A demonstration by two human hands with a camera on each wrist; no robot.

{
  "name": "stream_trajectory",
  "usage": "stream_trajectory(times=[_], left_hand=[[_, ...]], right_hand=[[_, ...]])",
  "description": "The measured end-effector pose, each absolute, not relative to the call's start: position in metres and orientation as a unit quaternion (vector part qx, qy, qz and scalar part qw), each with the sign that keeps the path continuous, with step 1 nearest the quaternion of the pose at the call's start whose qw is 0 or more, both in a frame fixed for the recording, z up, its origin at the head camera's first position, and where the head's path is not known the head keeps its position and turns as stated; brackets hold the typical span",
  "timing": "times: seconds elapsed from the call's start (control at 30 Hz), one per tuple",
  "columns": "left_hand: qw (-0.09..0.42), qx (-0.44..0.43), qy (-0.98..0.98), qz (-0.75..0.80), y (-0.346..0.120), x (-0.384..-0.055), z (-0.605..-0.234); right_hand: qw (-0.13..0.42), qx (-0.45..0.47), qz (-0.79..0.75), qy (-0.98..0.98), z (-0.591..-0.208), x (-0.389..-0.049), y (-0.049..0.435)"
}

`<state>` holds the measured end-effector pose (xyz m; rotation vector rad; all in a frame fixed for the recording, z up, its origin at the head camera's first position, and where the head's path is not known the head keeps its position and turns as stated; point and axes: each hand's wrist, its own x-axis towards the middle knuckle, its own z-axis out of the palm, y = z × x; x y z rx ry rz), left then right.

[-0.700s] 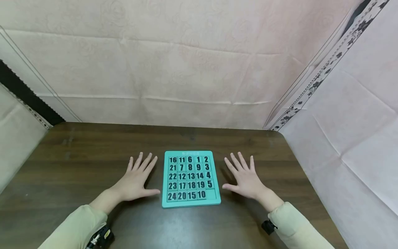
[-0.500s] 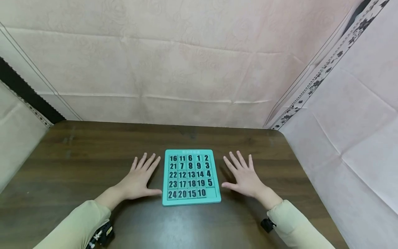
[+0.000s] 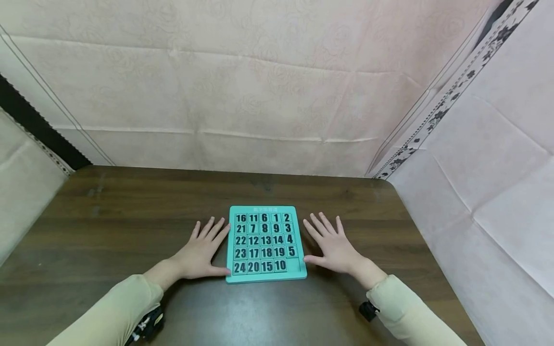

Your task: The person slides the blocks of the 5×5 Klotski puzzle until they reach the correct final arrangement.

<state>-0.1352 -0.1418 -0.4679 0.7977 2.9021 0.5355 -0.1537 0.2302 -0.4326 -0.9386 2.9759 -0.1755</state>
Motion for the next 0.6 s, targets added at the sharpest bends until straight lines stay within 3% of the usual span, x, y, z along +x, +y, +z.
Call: stream_trajectory(times=[0.27, 0.6], left_hand=[[0.056, 0.267, 0.945, 0.183, -0.1358, -0.1373, -0.4689], [0.064, 0.276, 0.942, 0.182, -0.1352, -0.1378, -0.4693]], right_hand=[[0.076, -0.345, -0.083, 0.932, -0.4360, -0.1500, 0.2250], [0.102, -0.392, -0.076, 0.911, -0.4400, -0.1442, 0.2248]])
